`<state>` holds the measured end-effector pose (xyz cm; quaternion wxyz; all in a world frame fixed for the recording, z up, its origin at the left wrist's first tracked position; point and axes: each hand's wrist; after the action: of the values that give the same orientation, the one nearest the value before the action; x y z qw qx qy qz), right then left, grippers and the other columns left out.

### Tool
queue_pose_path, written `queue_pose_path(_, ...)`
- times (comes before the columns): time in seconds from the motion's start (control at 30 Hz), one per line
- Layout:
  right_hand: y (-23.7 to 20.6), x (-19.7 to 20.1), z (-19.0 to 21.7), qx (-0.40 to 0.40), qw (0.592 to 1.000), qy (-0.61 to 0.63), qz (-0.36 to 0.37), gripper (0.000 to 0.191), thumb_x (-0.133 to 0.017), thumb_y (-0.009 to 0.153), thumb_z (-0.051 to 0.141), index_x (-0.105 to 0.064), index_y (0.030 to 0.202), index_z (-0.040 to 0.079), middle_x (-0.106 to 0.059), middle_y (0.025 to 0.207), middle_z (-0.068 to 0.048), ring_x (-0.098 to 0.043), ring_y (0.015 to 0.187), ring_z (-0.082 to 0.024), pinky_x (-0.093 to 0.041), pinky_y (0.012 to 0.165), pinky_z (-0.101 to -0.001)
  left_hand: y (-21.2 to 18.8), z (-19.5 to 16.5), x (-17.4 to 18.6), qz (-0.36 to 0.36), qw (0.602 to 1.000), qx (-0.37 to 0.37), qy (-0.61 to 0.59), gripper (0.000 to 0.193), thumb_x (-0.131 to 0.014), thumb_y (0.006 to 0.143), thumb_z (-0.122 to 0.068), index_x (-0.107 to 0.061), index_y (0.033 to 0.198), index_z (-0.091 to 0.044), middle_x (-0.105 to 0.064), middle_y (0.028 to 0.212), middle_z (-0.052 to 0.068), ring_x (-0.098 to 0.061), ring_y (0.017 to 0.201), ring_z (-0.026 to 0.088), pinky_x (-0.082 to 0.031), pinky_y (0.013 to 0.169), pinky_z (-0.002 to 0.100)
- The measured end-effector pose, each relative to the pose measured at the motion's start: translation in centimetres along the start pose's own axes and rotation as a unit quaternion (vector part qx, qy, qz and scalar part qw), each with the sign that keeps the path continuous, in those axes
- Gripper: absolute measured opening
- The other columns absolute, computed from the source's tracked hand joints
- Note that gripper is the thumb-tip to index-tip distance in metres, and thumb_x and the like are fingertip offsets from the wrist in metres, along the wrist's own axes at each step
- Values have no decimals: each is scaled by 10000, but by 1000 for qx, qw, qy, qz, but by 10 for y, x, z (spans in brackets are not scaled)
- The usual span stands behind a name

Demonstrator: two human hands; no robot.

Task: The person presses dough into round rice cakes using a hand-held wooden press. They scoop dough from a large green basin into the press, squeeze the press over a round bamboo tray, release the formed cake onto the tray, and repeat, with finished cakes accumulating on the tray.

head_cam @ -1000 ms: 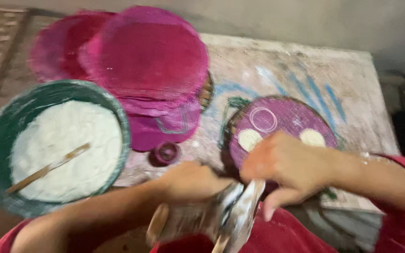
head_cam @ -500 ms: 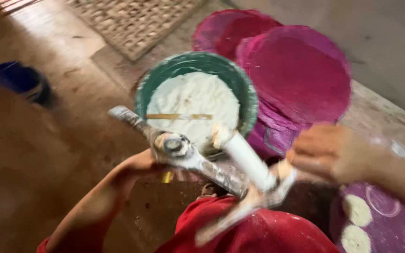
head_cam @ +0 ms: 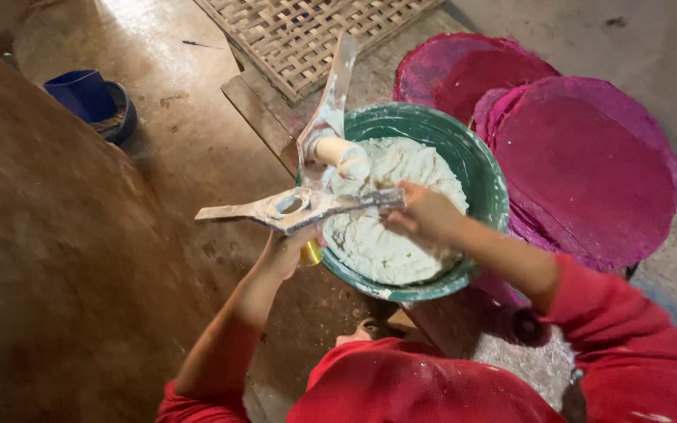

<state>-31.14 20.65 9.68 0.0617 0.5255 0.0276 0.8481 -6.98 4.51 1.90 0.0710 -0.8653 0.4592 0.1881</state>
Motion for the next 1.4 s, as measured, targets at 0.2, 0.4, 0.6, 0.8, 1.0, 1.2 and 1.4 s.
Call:
queue_pose_path(0.2, 17, -46, -48, 36, 999, 8, 19, 222, -698, 877, 266, -675, 1023, 101, -679, 946, -131, -677, 862, -350, -544, 753, -421, 17, 14, 20, 23, 999, 2, -25, 238, -706, 866, -74, -610, 1081, -40, -643, 872, 41, -651, 740, 163, -536, 685, 321)
queue_pose_path(0.4, -34, 64, -37, -135, 971, 182, -69, 279, -551, 1020, 145, -652, 1272, 82, -697, 830, -149, -668, 721, -191, -538, 678, -344, 21, -4, 19, 68, 997, -23, 2, 338, -687, 819, 43, -602, 1138, -28, -643, 931, 36, -645, 790, 147, -539, 706, 320)
queue_pose_path(0.6, -58, 122, -1, -60, 982, 133, -118, 376, -595, 984, 106, -665, 1354, 103, -749, 915, -118, -656, 670, -154, -559, 658, -311, 41, -4, -6, 98, 994, 14, 43, 413, -687, 778, 52, -616, 1177, -29, -662, 958, 44, -662, 810, 147, -558, 712, 326)
queue_pose_path(0.8, -34, 112, -13, 22, 987, 95, -128, 318, -612, 1008, 106, -665, 1321, 118, -758, 1150, -139, -764, 880, -217, -583, 767, -330, 37, -15, -5, 90, 978, 76, -174, 450, -713, 827, -64, -594, 1261, -83, -667, 1001, 61, -634, 803, 152, -559, 686, 340)
queue_pose_path(1.0, 17, 49, -46, -35, 999, 19, -16, 518, -634, 861, 61, -656, 1361, 196, -738, 1052, -180, -720, 784, -337, -568, 709, -415, 44, -19, 31, -51, 988, 34, -141, 445, -695, 841, -140, -608, 1254, 0, -685, 1086, 74, -654, 900, 190, -597, 755, 381)
queue_pose_path(1.2, 80, -5, -65, -85, 988, -130, -9, 448, -587, 882, 96, -677, 1319, 137, -717, 872, -217, -706, 780, -397, -549, 676, -504, 82, -5, 11, -133, 917, -221, 305, 304, -811, 891, -54, -645, 1144, -31, -668, 1037, 67, -637, 922, 187, -535, 851, 333)
queue_pose_path(1.4, 93, -23, -46, -68, 983, -168, 42, 269, -578, 890, 118, -674, 1141, 101, -723, 860, -173, -719, 803, -373, -561, 674, -500, 91, -8, -5, -166, 839, -359, 372, 441, -795, 825, -39, -588, 1212, -79, -656, 1042, 55, -631, 959, 184, -524, 904, 341)
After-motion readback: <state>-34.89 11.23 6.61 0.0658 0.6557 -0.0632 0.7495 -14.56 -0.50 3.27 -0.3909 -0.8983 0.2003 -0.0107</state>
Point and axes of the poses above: each hand's wrist, its own y-axis towards the middle knuckle, its own x-axis out of the back of the hand, z = x × y
